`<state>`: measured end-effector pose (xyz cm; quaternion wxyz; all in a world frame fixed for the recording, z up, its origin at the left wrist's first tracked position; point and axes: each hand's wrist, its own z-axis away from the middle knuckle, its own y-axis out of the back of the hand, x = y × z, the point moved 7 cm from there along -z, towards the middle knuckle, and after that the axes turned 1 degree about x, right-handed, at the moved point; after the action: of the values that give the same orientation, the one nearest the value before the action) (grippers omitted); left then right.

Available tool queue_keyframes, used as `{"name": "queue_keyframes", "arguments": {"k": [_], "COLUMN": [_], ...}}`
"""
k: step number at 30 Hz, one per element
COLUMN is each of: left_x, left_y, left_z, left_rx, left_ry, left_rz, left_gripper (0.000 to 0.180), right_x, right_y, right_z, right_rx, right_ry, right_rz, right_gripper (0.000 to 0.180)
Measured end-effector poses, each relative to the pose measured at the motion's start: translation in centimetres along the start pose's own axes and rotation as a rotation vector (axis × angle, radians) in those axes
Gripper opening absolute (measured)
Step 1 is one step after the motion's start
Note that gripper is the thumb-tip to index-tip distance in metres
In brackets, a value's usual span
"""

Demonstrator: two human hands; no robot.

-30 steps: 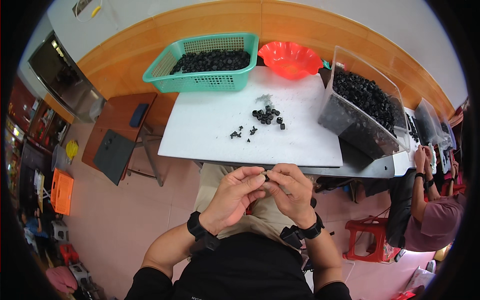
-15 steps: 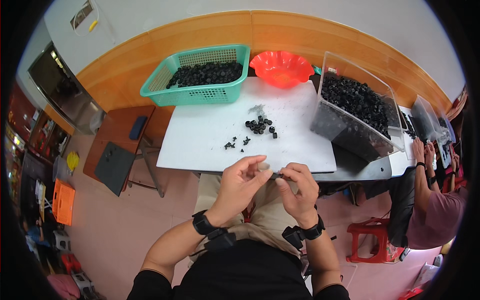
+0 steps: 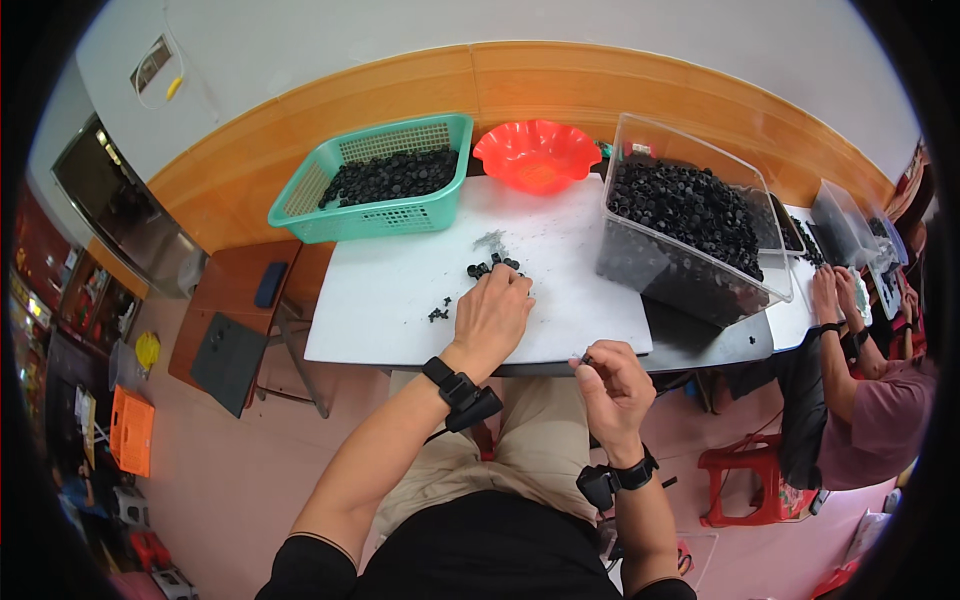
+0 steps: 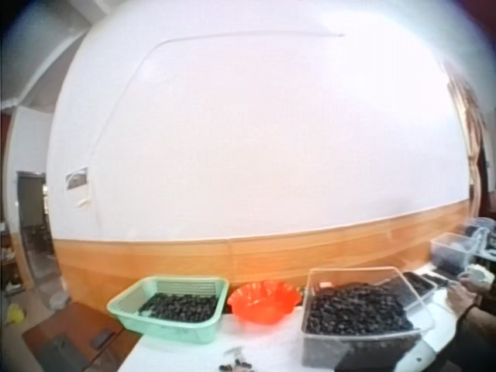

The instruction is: Assembling small black plastic components by hand on a white work table.

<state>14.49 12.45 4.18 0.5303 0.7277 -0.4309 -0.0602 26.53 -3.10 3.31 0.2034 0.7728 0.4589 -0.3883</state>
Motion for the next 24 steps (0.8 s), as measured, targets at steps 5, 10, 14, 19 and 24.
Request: {"name": "queue_keyframes", "arguments": {"k": [5,10,14,19,24], "left_x": [-0.1,0.0,0.4,0.1,-1.3], "left_y": [-0.7,-1.0,0.0,2.0,2.1], "left_z": [-0.3,-0.1,0.4,1.8,3.8], "left_rx": [-0.022,0.038,0.027,0.043,-0.009], "left_ry": [0.024,-0.096,-0.099,0.057,0.216], "left_rz": [0.019,0.039,0.115,0.624,0.971], "left_gripper": [0.018,0.013,0.013,0.013,0.016], "right_x": [0.6,0.9,1.2,1.3,1.2], "right_y": [0.5,0.4,0.5,0.4,-0.3], "right_z": [0.3,0.3,0.2,0.1,-0.1], "right_rx": [-0.009,-0.005,-0.024,0.009,-0.005], "right_ry": [-0.029,-0.043,-0.055,-0.066,-0.070], "right_rz": [0.000,-0.042,-0.028,-0.060,-0.081], "right_gripper": [0.018,0.018,0.017,0.018,0.017]}}
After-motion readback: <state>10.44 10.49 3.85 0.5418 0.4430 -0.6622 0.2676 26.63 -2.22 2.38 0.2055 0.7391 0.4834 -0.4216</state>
